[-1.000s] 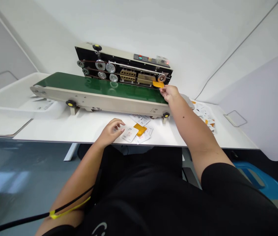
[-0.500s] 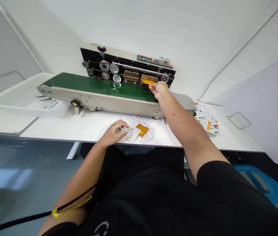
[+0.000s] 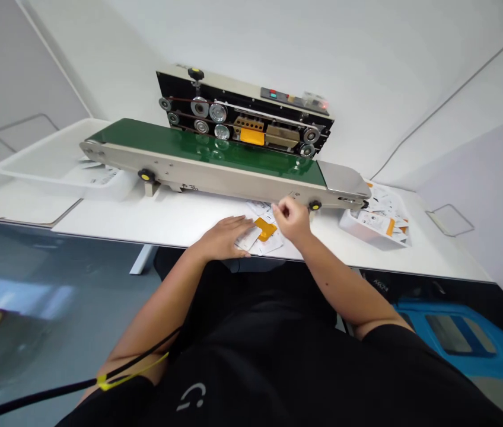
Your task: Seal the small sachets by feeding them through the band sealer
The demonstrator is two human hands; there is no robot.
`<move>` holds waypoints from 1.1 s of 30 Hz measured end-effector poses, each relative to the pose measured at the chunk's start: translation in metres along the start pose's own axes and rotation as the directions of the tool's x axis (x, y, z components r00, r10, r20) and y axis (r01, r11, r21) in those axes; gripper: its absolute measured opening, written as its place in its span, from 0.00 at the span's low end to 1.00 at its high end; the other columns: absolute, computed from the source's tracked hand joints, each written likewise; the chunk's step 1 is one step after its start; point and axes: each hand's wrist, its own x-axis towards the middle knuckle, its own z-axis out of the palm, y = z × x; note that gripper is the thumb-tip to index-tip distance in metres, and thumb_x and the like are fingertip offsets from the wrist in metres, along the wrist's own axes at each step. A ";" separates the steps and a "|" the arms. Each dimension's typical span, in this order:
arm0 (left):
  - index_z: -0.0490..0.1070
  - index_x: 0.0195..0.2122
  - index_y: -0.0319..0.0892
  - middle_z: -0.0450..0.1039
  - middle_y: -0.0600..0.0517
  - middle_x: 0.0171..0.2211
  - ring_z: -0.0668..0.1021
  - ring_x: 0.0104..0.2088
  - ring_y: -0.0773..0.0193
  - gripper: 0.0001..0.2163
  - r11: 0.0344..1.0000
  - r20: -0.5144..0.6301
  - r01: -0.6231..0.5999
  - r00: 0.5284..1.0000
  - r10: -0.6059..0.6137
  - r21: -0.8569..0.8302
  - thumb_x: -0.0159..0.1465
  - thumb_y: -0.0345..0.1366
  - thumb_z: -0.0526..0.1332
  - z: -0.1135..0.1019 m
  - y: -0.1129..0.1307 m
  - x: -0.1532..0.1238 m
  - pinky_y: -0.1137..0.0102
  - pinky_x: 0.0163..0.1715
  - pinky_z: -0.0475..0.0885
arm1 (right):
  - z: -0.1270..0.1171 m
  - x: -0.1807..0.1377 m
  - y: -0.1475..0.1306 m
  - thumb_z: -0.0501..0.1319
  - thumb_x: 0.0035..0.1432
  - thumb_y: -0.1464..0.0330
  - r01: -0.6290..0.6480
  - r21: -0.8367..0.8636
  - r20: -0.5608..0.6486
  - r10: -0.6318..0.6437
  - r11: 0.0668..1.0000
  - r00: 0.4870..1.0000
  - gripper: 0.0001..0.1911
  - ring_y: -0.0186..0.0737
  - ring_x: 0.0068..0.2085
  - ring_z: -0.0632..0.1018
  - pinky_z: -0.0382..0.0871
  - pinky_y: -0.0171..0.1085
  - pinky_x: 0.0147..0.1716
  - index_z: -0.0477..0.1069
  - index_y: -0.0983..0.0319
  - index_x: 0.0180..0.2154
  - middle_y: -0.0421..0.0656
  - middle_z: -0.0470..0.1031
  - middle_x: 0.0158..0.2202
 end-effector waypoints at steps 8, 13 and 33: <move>0.78 0.59 0.52 0.79 0.48 0.59 0.79 0.62 0.49 0.21 0.990 -0.005 -0.010 1.000 0.009 -0.139 0.65 0.44 0.68 -0.006 0.005 -0.002 0.51 0.64 0.71 | 0.012 -0.064 0.031 0.62 0.63 0.58 -0.120 -0.008 0.135 0.119 0.993 0.984 0.17 0.39 0.26 0.66 0.62 0.40 0.31 0.61 0.56 0.26 0.37 0.66 0.23; 0.79 0.47 0.44 0.85 0.47 0.42 0.86 0.40 0.54 0.15 0.888 -0.303 0.214 0.886 -0.352 -0.406 0.67 0.49 0.67 -0.003 -0.002 -0.010 0.62 0.42 0.82 | 0.014 -0.062 0.044 0.63 0.63 0.58 -0.290 0.174 0.136 0.269 0.941 0.953 0.17 0.38 0.27 0.65 0.59 0.39 0.30 0.61 0.56 0.26 0.36 0.62 0.23; 0.81 0.42 0.45 0.79 0.48 0.43 0.83 0.41 0.61 0.11 0.873 -0.632 0.015 0.683 -0.365 -0.487 0.65 0.46 0.72 0.000 -0.018 -0.010 0.65 0.43 0.81 | 0.018 -0.055 0.042 0.64 0.63 0.58 -0.302 0.077 0.193 0.283 0.950 0.940 0.12 0.39 0.32 0.73 0.65 0.39 0.34 0.73 0.59 0.31 0.40 0.74 0.29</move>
